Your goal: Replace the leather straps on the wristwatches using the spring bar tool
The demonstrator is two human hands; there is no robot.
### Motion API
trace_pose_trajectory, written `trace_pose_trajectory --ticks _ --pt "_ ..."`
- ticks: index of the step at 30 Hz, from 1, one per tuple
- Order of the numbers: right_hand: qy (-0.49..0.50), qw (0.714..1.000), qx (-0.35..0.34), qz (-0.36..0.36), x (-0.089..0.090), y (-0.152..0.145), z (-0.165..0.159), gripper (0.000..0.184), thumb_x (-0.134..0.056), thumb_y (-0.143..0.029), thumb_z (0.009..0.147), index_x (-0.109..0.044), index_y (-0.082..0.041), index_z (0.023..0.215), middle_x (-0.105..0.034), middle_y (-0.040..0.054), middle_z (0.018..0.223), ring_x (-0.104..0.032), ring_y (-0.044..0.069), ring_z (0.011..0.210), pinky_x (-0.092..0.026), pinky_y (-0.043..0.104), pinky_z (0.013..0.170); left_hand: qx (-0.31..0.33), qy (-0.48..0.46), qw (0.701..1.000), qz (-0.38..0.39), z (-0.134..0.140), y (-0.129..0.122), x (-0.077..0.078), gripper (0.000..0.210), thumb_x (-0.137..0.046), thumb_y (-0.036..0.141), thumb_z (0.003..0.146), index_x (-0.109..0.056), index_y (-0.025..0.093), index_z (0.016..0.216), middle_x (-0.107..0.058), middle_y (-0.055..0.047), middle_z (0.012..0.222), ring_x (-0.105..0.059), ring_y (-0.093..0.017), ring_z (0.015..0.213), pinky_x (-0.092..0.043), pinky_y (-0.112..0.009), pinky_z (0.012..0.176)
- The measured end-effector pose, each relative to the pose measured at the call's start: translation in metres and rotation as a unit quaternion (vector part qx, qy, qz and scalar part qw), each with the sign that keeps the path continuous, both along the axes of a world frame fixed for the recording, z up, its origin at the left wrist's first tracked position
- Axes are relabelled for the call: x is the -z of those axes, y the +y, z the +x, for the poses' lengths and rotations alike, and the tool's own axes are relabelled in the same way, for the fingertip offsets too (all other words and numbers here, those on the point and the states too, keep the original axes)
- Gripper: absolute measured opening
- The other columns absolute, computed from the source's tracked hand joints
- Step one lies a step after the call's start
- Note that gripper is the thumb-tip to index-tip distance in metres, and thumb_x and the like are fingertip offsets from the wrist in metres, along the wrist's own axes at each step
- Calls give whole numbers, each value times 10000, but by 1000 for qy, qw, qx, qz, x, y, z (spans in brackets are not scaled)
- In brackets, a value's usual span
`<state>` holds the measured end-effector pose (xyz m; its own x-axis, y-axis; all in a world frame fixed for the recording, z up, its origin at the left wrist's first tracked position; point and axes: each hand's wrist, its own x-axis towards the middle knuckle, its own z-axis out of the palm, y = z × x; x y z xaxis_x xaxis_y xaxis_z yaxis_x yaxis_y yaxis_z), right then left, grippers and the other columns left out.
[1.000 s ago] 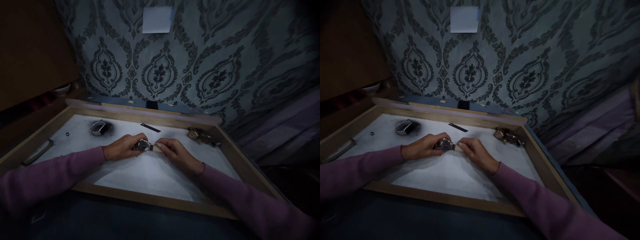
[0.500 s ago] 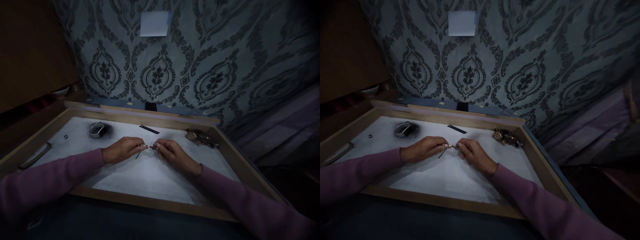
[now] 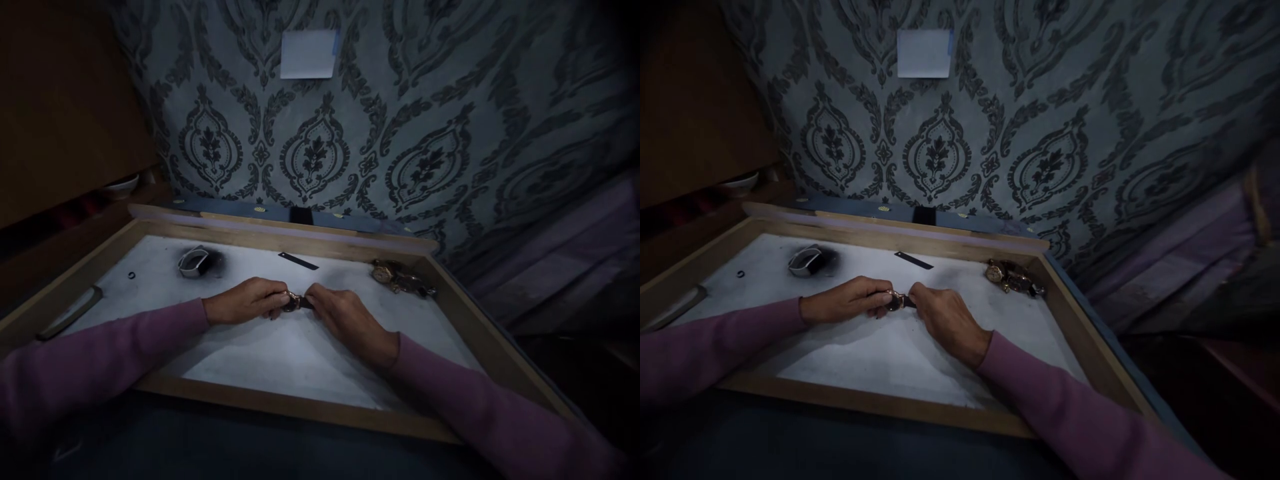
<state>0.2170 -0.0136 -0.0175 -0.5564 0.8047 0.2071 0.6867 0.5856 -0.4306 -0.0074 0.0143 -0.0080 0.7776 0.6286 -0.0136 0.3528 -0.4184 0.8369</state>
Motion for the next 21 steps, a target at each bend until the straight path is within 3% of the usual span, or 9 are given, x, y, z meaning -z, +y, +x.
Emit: trace_pose_trajectory --ticks 3,6,7,10,14,17,21 --pt "54 998 -22 -30 -4 -1 -2 236 -361 -215 978 -488 -194 780 -533 -19 592 -492 115 519 -355 226 539 48 31 998 25 -4 3 -9 228 -456 347 936 -548 158 846 -557 -1 763 -510 -130 720 -403 -234 672" --pt "100 992 -45 -56 -7 -2 -5 259 -362 -242 986 -480 -197 761 -506 -30 580 -480 111 522 -365 226 551 73 95 986 119 -9 4 -19 67 -501 188 886 -564 171 904 -585 -21 879 -543 -161 838 -407 -256 751" --pt "105 991 -51 -62 -7 -2 -5 258 -362 -244 987 -483 -197 763 -502 -31 578 -479 110 524 -365 227 554 75 113 979 155 -10 4 -21 106 -499 131 866 -567 176 932 -595 -32 927 -551 -173 891 -407 -266 784" --pt "112 989 -60 -72 -6 -3 -7 261 -369 -249 986 -486 -196 759 -497 -34 575 -475 109 521 -362 232 561 57 169 948 263 -9 -3 -23 207 -466 31 827 -566 177 936 -615 -56 966 -558 -195 937 -405 -286 802" --pt "135 986 -58 -78 -6 -3 -8 269 -372 -269 994 -514 -188 780 -501 -31 587 -472 113 529 -367 239 570 -10 230 909 348 -3 -17 -24 230 -405 -3 813 -548 163 886 -626 -72 916 -559 -205 842 -397 -283 678" --pt "153 985 -37 -70 -7 -3 -7 309 -372 -295 1001 -492 -192 735 -502 -27 593 -472 114 542 -366 239 573 -35 206 925 317 0 -23 -29 177 -445 38 803 -535 161 893 -616 -60 896 -550 -194 791 -384 -273 640" --pt "163 984 -27 -60 -5 -2 -6 318 -378 -316 1002 -488 -192 730 -496 -33 579 -461 111 527 -363 238 568 -14 104 984 141 4 -25 -32 62 -520 134 808 -532 164 862 -544 11 738 -497 -132 653 -368 -240 596"
